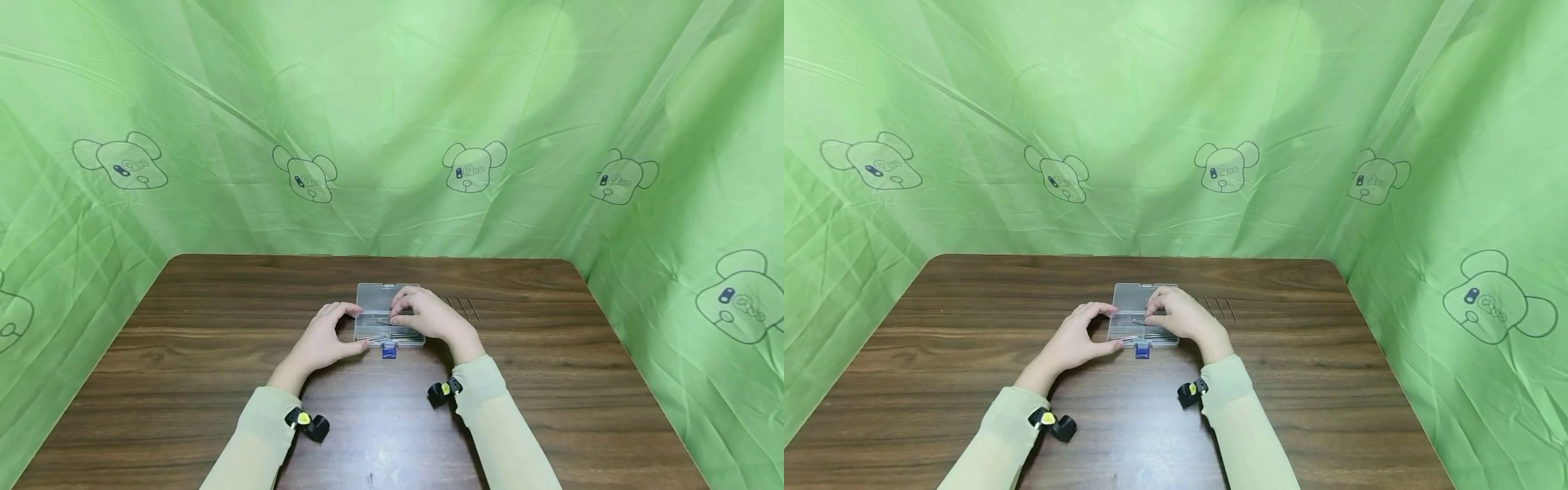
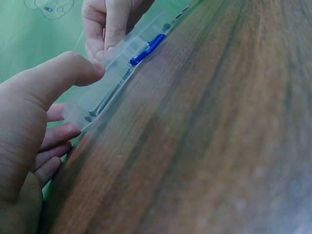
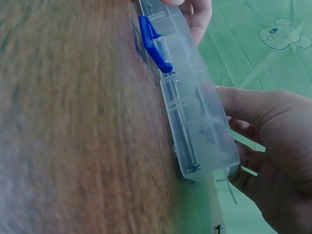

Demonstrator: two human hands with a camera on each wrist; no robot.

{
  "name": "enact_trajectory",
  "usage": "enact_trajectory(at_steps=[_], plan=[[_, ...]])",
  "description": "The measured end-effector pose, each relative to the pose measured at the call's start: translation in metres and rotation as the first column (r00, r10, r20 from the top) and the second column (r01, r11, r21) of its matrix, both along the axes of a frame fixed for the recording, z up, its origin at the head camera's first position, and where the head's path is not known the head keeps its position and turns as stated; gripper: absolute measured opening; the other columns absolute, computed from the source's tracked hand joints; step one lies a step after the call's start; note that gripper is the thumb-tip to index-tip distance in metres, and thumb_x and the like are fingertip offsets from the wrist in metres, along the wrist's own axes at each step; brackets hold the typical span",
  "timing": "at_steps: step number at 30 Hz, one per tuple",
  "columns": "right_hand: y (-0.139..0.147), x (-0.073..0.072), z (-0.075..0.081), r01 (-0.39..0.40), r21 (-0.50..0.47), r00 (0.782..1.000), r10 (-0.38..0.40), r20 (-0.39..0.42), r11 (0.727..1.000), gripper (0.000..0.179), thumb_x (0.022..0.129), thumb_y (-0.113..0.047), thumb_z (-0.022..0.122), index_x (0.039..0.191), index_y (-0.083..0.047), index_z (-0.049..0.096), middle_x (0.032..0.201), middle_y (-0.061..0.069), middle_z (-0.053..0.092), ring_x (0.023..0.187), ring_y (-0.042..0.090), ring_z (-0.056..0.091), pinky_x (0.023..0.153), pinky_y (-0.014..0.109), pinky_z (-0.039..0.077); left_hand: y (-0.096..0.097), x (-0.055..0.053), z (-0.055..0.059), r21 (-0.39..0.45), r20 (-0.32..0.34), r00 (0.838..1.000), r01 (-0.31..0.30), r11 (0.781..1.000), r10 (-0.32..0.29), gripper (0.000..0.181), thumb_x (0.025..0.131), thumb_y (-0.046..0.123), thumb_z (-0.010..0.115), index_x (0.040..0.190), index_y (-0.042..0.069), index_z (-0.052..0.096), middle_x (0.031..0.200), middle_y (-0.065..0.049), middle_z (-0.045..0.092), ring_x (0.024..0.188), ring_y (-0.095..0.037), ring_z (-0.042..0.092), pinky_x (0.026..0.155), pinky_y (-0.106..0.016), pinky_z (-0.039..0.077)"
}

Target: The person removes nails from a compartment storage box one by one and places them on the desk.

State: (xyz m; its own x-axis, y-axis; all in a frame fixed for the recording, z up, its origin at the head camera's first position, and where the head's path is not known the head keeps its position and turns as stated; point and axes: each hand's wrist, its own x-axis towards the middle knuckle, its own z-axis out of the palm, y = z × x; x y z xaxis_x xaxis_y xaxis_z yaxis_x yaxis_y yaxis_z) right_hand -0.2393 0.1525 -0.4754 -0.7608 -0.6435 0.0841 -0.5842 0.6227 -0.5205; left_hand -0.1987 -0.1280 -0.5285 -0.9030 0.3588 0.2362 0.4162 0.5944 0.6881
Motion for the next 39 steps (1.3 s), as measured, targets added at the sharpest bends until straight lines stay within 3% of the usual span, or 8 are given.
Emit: enact_trajectory(at_steps=[11, 28, 39], plan=[[0.002, -0.001, 0.0, 0.008, -0.082, 1.0, -0.008, 0.004, 0.997, 0.005, 0.101, -0.015, 0.08, 0.104, -0.011, 0.082, 0.117, 0.001, 0.076, 0.118, 0.022, 0.07, 0.111, 0.042, 0.052, -0.001, 0.001, 0.004, 0.017, -0.028, 1.0, 0.005, 1.0, -0.005, 0.067, 0.08, 0.04, 0.097, 0.136, 0.017, 0.07, 0.131, 0.003, 0.071, 0.131, -0.025, 0.06, 0.114, -0.056, 0.044], [0.001, 0.003, 0.005, 0.041, -0.076, 0.999, -0.041, -0.002, 0.996, 0.004, 0.102, -0.017, 0.078, 0.1, -0.014, 0.08, 0.11, -0.003, 0.075, 0.112, 0.019, 0.069, 0.105, 0.041, 0.055, -0.002, 0.001, 0.002, 0.017, -0.027, 1.0, -0.001, 1.0, 0.002, 0.066, 0.08, 0.041, 0.097, 0.136, 0.018, 0.071, 0.129, 0.002, 0.072, 0.129, -0.025, 0.061, 0.113, -0.058, 0.044], [0.003, 0.012, 0.025, 0.041, -0.082, 0.999, -0.039, 0.032, 0.996, 0.005, 0.105, -0.018, 0.075, 0.104, -0.015, 0.078, 0.103, -0.006, 0.073, 0.1, 0.014, 0.065, 0.093, 0.037, 0.056, -0.001, 0.001, 0.002, 0.025, -0.038, 0.999, 0.0, 1.0, 0.001, 0.065, 0.08, 0.04, 0.097, 0.135, 0.017, 0.071, 0.129, 0.002, 0.072, 0.129, -0.025, 0.062, 0.112, -0.059, 0.045]])
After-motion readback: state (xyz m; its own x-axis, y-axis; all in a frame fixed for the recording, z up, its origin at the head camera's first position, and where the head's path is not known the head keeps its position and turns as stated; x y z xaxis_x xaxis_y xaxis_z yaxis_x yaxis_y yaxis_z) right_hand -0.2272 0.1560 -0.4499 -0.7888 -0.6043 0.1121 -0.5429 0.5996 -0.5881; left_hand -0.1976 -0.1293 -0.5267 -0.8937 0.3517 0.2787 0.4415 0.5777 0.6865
